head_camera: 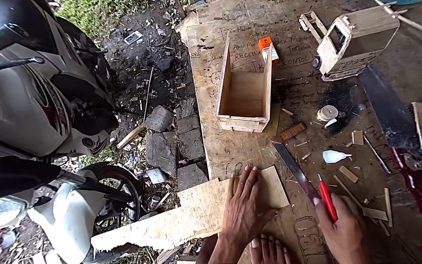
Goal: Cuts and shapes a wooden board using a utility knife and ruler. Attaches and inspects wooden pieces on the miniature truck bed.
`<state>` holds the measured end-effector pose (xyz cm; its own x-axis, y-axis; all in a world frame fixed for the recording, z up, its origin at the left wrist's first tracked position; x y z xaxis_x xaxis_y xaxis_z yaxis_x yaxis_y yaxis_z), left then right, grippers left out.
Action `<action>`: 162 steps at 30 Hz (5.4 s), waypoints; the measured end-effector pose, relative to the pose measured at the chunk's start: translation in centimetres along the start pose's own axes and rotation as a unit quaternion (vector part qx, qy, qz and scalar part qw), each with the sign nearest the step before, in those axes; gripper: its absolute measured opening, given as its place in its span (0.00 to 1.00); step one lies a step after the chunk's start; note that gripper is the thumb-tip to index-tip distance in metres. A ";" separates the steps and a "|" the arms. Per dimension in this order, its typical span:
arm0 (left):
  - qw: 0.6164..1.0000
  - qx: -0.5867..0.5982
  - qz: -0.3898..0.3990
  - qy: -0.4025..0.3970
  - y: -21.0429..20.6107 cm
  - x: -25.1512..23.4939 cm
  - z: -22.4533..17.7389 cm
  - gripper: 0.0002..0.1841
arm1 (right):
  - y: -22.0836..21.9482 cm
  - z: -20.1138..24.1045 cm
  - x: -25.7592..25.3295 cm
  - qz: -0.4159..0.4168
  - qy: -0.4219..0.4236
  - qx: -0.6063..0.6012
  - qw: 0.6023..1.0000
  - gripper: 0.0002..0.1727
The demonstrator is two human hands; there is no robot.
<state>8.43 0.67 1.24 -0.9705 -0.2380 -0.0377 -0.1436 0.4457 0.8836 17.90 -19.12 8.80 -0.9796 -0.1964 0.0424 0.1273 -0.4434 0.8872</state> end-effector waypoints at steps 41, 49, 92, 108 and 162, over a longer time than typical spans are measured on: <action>0.990 0.088 -0.095 0.058 -1.1 2.3 -2.4 0.20 | -1.1 8.7 -1.5 0.391 -0.047 0.243 0.886 0.29; 0.992 0.031 -0.104 0.071 -2.8 3.0 -5.7 0.31 | -1.3 8.4 -1.4 0.376 -0.011 0.260 0.889 0.27; 0.993 0.035 -0.054 0.094 -2.1 3.5 -5.1 0.45 | 1.9 4.6 0.5 0.454 -0.022 0.240 0.858 0.26; 0.991 0.067 -0.054 0.102 -2.4 3.6 -4.7 0.45 | 5.7 -0.3 3.9 0.318 0.013 0.105 0.942 0.22; 0.989 0.062 -0.074 0.114 -2.3 3.2 -4.8 0.46 | -0.7 8.0 -3.3 0.454 -0.004 0.254 0.854 0.28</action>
<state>6.59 -5.24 1.28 -0.8703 -0.4905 -0.0440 -0.3177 0.4910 0.8111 19.80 -11.15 11.72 -0.5145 -0.2517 0.8197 0.7526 0.3255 0.5724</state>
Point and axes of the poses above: each hand's wrist, its own x-axis away from the middle knuckle, its own y-axis out of the back of the hand, z = x × y, the point moved 1 cm from there along -x, towards the middle knuckle, and after that the axes turned 6 degrees about -z, right-handed, at the moved point
